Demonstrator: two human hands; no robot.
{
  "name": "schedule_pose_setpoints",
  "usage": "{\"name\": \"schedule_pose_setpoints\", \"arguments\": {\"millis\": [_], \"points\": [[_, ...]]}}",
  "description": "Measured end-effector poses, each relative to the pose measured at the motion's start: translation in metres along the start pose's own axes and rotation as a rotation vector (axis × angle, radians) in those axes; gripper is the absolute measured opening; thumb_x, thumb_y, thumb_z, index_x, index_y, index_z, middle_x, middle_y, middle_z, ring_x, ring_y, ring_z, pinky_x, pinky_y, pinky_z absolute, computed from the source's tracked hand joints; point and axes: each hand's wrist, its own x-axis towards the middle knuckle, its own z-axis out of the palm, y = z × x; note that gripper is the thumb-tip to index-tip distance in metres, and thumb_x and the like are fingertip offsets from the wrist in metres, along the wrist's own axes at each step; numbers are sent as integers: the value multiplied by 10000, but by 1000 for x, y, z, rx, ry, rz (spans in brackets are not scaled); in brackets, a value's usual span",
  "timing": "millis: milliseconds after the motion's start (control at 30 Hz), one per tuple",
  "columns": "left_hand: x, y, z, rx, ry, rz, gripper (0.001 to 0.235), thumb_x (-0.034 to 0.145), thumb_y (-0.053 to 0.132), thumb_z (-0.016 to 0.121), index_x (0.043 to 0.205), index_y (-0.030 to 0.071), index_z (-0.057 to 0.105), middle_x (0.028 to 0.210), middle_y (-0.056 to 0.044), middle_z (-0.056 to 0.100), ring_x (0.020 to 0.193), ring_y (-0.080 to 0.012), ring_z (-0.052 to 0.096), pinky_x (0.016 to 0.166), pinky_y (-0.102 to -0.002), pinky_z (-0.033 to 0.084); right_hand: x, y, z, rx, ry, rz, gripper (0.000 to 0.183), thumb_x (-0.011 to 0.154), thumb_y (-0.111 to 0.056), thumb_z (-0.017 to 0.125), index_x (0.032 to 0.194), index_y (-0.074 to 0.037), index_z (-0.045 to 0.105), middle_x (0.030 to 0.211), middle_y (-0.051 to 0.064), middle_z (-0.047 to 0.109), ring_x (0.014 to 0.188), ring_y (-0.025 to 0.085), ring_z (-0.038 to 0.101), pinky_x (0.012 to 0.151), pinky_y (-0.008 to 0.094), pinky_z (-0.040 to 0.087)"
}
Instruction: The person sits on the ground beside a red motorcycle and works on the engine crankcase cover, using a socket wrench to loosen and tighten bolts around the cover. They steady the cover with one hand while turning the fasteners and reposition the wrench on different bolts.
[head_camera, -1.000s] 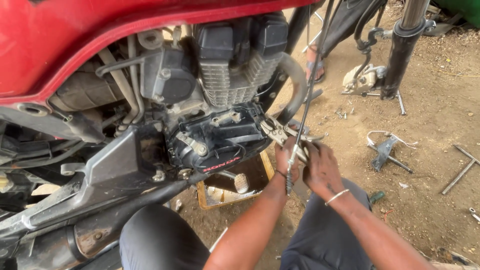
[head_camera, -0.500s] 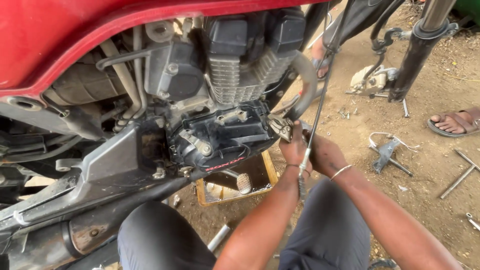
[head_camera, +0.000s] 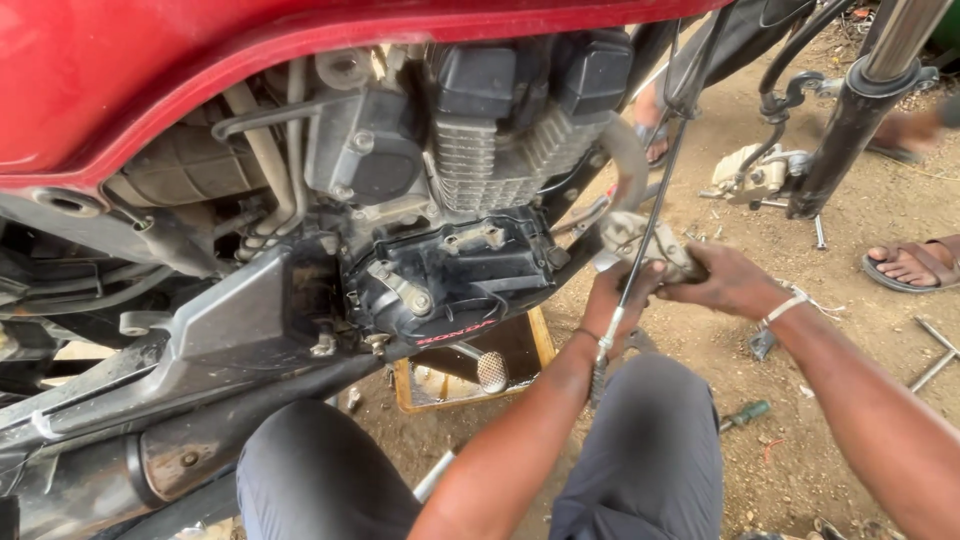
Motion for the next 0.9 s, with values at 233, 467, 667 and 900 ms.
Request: {"name": "schedule_pose_setpoints", "arguments": {"millis": [233, 467, 667, 900], "points": [[-37, -12, 2, -972, 71, -162, 556, 887, 433, 695, 1354, 145, 602, 1221, 3, 717, 1154, -183, 641, 1038, -392, 472, -63, -39, 48, -79, -1, 194, 521, 852, -354, 759, 1203, -46, 529, 934, 177, 684, 791, 303, 681, 733, 424, 605], [-27, -39, -11, -1099, -131, -21, 335, 886, 270, 821, 1073, 99, 601, 980, -56, 673, 993, -255, 640, 954, -486, 489, -39, -11, 99, 264, 84, 35, 879, 655, 23, 684, 1457, -37, 327, 1246, 273, 565, 1085, 392, 628, 897, 412, 574], [-24, -11, -26, -1047, -83, 49, 345, 816, 190, 844, 1096, 154, 645, 1058, -36, 692, 1054, -175, 640, 988, -364, 471, -45, -34, 97, -79, 150, -46, 626, 825, -57, 556, 1424, 14, 390, 1001, 285, 672, 917, 402, 679, 844, 471, 566], [-28, 6, -35, -955, -143, 166, 401, 833, 62, 690, 1224, 103, 609, 1313, -62, 628, 1301, -195, 546, 1168, -363, 368, -28, -23, 109, -472, 705, -481, 418, 884, -21, 531, 1296, 48, 540, 947, 169, 647, 850, 338, 637, 707, 474, 496]]}}
